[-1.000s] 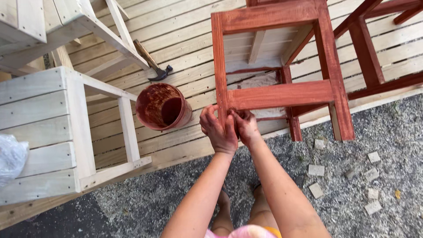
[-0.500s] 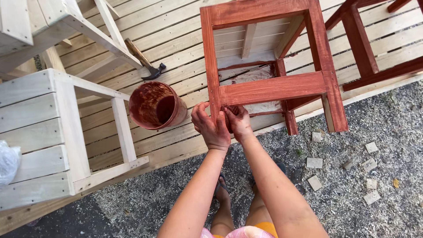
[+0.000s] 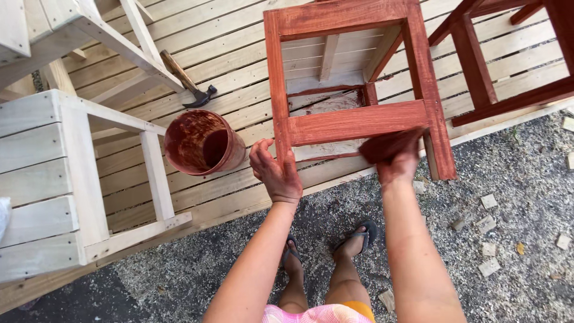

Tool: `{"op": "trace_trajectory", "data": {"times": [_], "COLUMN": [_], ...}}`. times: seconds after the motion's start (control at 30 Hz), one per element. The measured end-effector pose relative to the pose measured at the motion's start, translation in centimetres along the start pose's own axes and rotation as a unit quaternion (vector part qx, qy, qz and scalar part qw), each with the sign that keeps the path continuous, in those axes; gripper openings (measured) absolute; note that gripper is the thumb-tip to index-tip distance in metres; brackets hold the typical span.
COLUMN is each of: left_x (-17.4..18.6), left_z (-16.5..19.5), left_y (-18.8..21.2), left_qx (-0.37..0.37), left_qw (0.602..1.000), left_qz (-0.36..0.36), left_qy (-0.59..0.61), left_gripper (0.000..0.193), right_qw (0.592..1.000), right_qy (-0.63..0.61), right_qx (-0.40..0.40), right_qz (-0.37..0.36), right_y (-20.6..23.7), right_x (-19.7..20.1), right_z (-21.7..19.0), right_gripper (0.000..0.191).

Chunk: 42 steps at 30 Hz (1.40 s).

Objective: The person applies reddish-brown wood stain to unfinished wooden stools, wiping the stain onto the frames with a cloth and dipping the cloth into a bucket of stain. They rotate and reposition a stool to reach its inner rails and legs, working the stain into the wood by hand.

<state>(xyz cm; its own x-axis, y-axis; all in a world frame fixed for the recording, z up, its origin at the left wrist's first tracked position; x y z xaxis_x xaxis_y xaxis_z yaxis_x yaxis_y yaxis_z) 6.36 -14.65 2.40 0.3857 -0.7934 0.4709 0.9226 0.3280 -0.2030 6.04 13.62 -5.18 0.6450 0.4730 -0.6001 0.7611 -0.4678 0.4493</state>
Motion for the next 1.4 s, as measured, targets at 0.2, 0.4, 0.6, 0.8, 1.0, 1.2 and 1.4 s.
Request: {"op": "trace_trajectory", "data": {"times": [0.2, 0.4, 0.6, 0.8, 1.0, 1.2, 1.4], "left_x": [-0.2, -0.1, -0.4, -0.4, -0.3, -0.5, -0.6], "left_z": [-0.1, -0.7, -1.6, -1.5, -1.3, -1.9, -2.1], "left_y": [0.1, 0.0, 0.0, -0.1, -0.1, -0.2, -0.1], "left_qx": [-0.011, -0.040, -0.016, -0.023, -0.012, 0.018, 0.002], "left_qw": [0.998, 0.993, 0.991, 0.991, 0.991, 0.988, 0.992], "left_qz": [0.026, 0.046, 0.061, 0.070, 0.064, 0.062, 0.052], "left_qy": [0.048, 0.098, 0.119, 0.112, 0.120, 0.142, 0.113], "left_gripper": [0.052, 0.047, 0.043, 0.043, 0.042, 0.042, 0.042], "right_qw": [0.993, 0.829, 0.988, 0.965, 0.929, 0.931, 0.943], "right_qy": [-0.113, -0.374, 0.042, 0.081, 0.164, 0.180, 0.126], "right_qx": [-0.017, -0.155, -0.111, -0.179, -0.262, -0.280, -0.273], "right_qz": [-0.005, -0.385, -0.095, -0.172, -0.205, -0.151, -0.140], "right_y": [-1.1, 2.3, 6.7, 7.5, 13.4, 14.6, 10.1], "right_x": [-0.4, -2.9, -8.1, -9.1, -7.1, -7.5, -10.4], "right_z": [-0.3, 5.9, 16.8, 16.2, 12.7, 12.7, 14.9], "right_gripper": [0.070, 0.071, 0.057, 0.050, 0.048, 0.052, 0.055]}}
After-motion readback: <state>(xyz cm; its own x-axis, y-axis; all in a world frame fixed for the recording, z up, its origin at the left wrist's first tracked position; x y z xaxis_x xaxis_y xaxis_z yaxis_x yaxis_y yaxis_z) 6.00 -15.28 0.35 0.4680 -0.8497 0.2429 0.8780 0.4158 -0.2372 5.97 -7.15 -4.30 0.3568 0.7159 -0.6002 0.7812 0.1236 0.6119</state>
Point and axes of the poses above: each hand's wrist, its own y-axis away from the middle knuckle, its own x-axis out of the back of the hand, z = x × y, the point moved 2 cm from there along -y, towards the middle knuckle, and after that the axes turned 3 degrees about y, right-handed, at the moved point
